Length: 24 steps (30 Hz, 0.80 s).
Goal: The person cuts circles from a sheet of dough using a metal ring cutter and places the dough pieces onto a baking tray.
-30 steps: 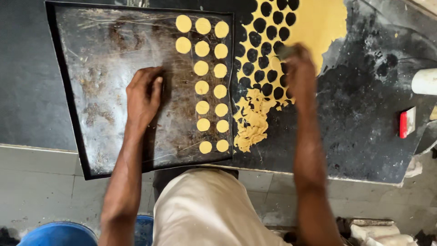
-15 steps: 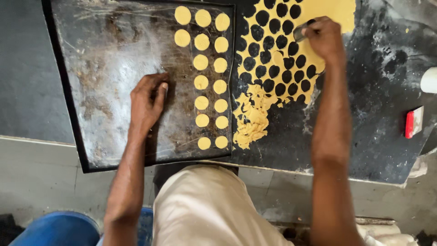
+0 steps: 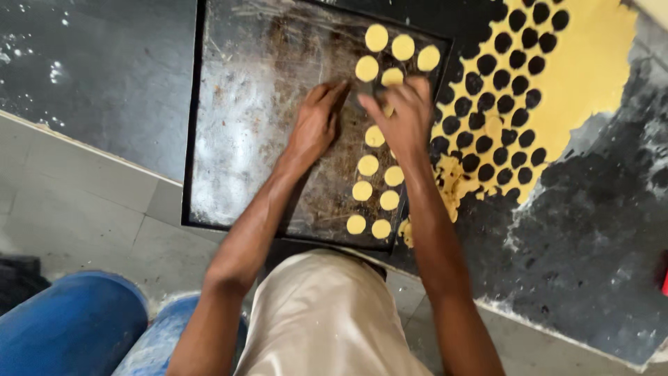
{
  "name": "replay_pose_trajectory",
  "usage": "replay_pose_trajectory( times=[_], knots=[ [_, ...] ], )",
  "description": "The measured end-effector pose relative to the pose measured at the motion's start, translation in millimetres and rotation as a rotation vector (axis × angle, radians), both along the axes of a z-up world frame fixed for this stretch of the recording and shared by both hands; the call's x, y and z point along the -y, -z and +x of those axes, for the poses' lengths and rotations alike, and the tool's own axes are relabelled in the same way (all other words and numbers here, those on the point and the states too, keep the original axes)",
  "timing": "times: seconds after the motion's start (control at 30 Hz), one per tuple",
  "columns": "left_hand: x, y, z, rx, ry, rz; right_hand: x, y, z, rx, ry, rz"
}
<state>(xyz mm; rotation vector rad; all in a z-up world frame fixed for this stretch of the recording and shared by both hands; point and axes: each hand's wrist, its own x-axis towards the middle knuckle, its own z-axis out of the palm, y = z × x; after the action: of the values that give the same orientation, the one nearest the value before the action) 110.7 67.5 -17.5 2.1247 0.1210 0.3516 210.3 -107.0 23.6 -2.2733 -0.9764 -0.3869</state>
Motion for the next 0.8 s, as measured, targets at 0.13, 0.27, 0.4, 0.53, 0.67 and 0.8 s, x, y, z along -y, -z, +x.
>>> replay_pose_trajectory(
  times=[0.13, 0.27, 0.4, 0.53, 0.67, 0.8],
  knots=[
    [-2, 4, 28, 0.032, 0.098, 0.091, 13, -15, 9, -0.153, 0.197, 0.079],
    [11, 7, 14, -0.029, 0.101, 0.091, 115, -17, -25, -0.274, 0.201, -0.019],
    [8, -1, 19, -0.084, 0.111, 0.091, 200, -31, -17, -0.193, 0.306, -0.199],
    [8, -17, 14, -0.117, 0.134, 0.067, 277, -44, 30, -0.153, 0.397, -0.297],
    [6, -31, 10, -0.091, 0.113, 0.159, 307, -9, 64, -0.013, 0.325, -0.319],
    [8, -42, -3, -0.151, 0.064, 0.150, 301, 24, 83, -0.229, 0.394, -0.339]
  ],
)
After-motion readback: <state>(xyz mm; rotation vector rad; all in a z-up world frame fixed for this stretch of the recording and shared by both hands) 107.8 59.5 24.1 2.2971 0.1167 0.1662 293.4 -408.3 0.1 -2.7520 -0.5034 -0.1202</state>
